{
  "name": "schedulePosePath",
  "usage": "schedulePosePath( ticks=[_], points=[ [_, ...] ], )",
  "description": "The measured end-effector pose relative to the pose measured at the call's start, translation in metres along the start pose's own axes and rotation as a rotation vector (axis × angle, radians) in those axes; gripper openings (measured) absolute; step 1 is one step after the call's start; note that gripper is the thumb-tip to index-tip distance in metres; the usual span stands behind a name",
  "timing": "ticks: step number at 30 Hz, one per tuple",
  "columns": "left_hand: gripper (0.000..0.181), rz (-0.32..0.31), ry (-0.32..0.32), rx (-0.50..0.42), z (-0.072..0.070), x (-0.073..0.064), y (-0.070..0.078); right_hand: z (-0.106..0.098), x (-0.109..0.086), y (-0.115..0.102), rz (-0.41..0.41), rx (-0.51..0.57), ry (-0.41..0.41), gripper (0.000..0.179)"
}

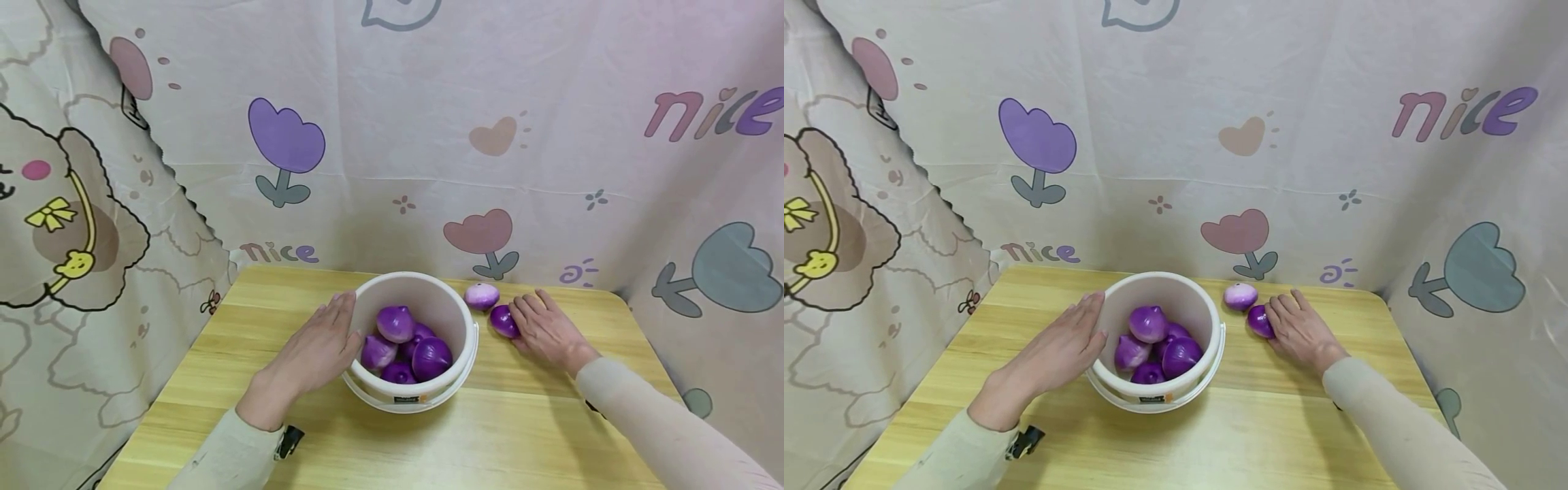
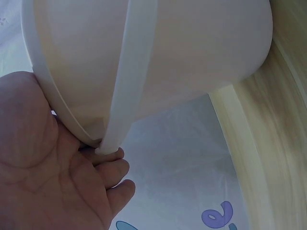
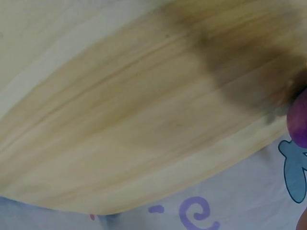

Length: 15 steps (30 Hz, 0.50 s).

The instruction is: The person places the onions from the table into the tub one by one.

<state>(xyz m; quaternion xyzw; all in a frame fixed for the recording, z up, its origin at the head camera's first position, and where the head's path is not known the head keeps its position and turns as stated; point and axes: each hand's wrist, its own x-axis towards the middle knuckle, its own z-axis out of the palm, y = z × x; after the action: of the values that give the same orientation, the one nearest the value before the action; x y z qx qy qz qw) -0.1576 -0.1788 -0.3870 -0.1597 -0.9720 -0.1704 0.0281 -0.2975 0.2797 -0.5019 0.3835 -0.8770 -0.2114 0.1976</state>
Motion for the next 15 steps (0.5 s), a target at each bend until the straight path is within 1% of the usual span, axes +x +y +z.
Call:
schedulePosePath(
  ticks=[2,5,10,15],
  points=[
    [0.071,0.000,0.000,-0.001,0.000,0.000,0.000,0.001,-0.001,-0.002,-0.003,0.001,0.005,0.078],
    [0.071,0.001,0.001,-0.001,0.001,0.001,0.000,0.000,-0.002,-0.004,-0.001,0.016,0.036,0.075],
    [0.071,0.004,0.001,0.000,0.000,0.001,0.000,-0.006,0.001,-0.005,0.033,0.057,0.125,0.076],
    [0.071,0.009,0.004,0.007,0.001,0.001,-0.001,-0.019,0.010,-0.003,0.059,0.067,0.200,0.074]
  ],
)
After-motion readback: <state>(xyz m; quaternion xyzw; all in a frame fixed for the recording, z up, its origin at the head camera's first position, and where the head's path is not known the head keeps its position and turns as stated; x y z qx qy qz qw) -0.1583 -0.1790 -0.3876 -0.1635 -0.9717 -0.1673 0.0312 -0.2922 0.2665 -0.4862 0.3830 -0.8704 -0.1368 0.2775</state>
